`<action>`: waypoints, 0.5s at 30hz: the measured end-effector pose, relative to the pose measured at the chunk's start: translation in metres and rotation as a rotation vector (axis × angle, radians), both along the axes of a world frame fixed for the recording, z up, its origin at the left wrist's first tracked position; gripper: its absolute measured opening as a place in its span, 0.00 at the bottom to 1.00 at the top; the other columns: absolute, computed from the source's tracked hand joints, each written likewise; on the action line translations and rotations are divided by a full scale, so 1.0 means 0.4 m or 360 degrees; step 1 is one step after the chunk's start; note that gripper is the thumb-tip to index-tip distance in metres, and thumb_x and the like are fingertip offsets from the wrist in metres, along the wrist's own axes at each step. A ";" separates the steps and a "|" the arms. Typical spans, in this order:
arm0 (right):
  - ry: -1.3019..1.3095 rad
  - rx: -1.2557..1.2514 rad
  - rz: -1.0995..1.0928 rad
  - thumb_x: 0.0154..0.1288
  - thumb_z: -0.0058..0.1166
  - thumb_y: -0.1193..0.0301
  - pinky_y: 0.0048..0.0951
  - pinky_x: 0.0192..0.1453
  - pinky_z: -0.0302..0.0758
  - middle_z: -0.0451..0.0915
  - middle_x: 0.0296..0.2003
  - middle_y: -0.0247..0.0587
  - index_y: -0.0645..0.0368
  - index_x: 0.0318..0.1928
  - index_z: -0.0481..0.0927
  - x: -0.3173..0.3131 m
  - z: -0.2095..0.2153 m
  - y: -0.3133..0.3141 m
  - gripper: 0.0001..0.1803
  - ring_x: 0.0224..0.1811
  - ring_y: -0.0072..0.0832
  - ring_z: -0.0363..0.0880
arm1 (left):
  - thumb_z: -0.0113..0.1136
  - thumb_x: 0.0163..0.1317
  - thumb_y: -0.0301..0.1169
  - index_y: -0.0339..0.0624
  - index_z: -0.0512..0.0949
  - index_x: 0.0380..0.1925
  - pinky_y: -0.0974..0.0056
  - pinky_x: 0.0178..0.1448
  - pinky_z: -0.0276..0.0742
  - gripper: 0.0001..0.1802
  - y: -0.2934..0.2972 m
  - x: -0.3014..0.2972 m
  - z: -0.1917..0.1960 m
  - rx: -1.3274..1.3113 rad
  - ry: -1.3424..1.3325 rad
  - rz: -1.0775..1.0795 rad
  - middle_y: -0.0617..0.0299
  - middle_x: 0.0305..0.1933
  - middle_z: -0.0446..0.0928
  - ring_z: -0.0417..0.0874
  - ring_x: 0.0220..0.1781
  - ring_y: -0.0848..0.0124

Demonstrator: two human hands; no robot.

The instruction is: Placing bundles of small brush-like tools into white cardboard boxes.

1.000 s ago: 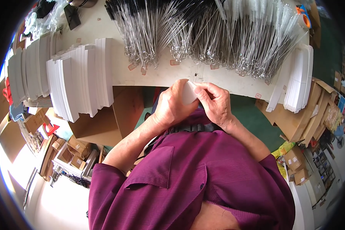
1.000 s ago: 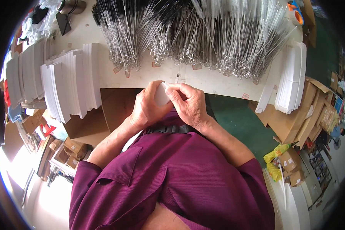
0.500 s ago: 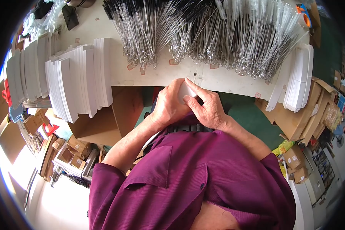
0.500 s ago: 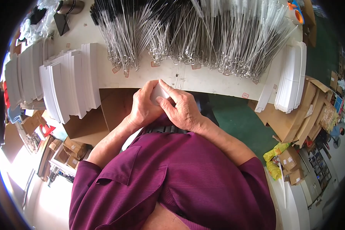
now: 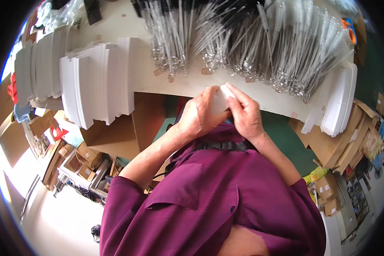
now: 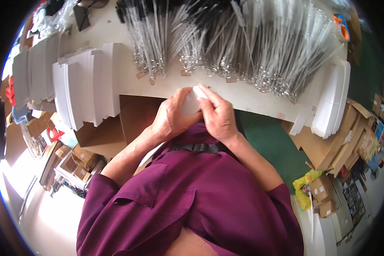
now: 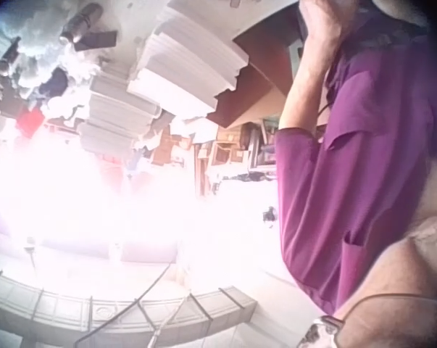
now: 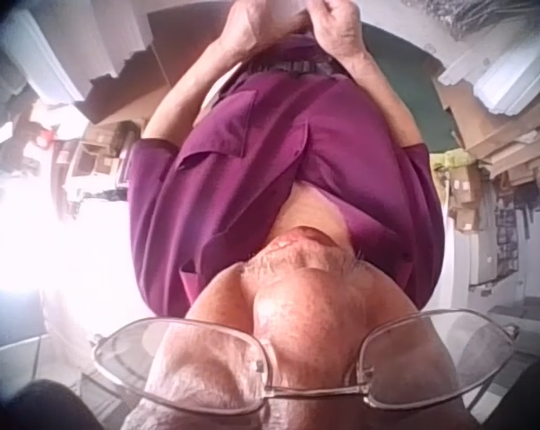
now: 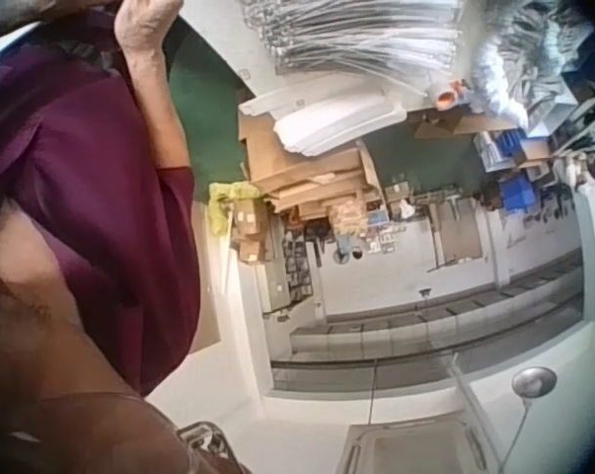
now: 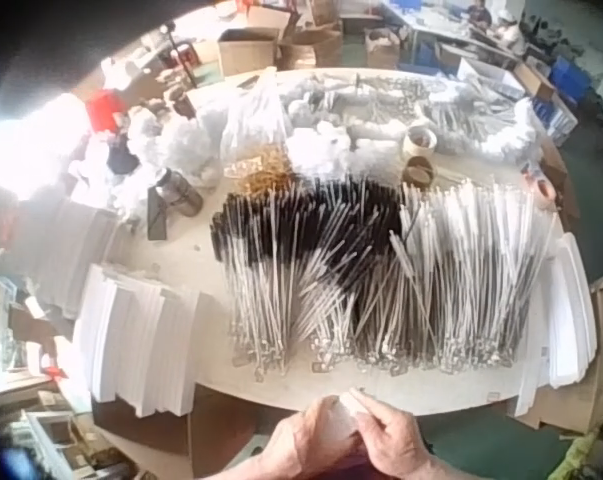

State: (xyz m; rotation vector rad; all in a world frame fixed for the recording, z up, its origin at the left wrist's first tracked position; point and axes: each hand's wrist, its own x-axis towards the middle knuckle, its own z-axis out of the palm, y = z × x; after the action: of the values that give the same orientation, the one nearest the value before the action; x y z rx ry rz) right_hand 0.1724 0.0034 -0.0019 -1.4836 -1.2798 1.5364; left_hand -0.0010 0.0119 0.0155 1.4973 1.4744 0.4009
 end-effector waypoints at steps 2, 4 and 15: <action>0.0076 -0.0050 -0.0092 0.78 0.53 0.72 0.24 0.41 0.78 0.87 0.39 0.42 0.67 0.67 0.75 0.020 -0.033 0.003 0.21 0.35 0.18 0.80 | 0.75 0.54 0.36 0.35 0.73 0.55 0.49 0.50 0.83 0.32 -0.008 -0.035 -0.012 -0.0055 0.0104 -0.0178 0.41 0.44 0.83 0.87 0.47 0.44; 0.0223 -0.0211 -0.0151 0.78 0.53 0.73 0.22 0.35 0.78 0.86 0.36 0.39 0.67 0.68 0.72 0.025 -0.052 0.002 0.23 0.31 0.16 0.79 | 0.74 0.54 0.37 0.35 0.73 0.55 0.48 0.50 0.83 0.32 -0.021 -0.079 -0.023 -0.0122 0.0198 -0.0277 0.41 0.44 0.83 0.86 0.47 0.44; 0.0306 -0.0288 -0.0195 0.78 0.54 0.69 0.24 0.39 0.82 0.87 0.40 0.43 0.69 0.68 0.70 0.024 -0.072 0.018 0.25 0.34 0.21 0.83 | 0.74 0.53 0.38 0.33 0.73 0.54 0.48 0.52 0.82 0.32 -0.051 -0.168 -0.040 -0.0122 0.0361 -0.0175 0.40 0.46 0.82 0.86 0.49 0.45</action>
State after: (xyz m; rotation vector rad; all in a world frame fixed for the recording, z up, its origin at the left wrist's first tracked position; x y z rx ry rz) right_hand 0.1819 0.0105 -0.0308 -1.4551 -0.9434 1.7027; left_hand -0.0683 -0.0084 -0.0003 1.5939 1.5551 0.1092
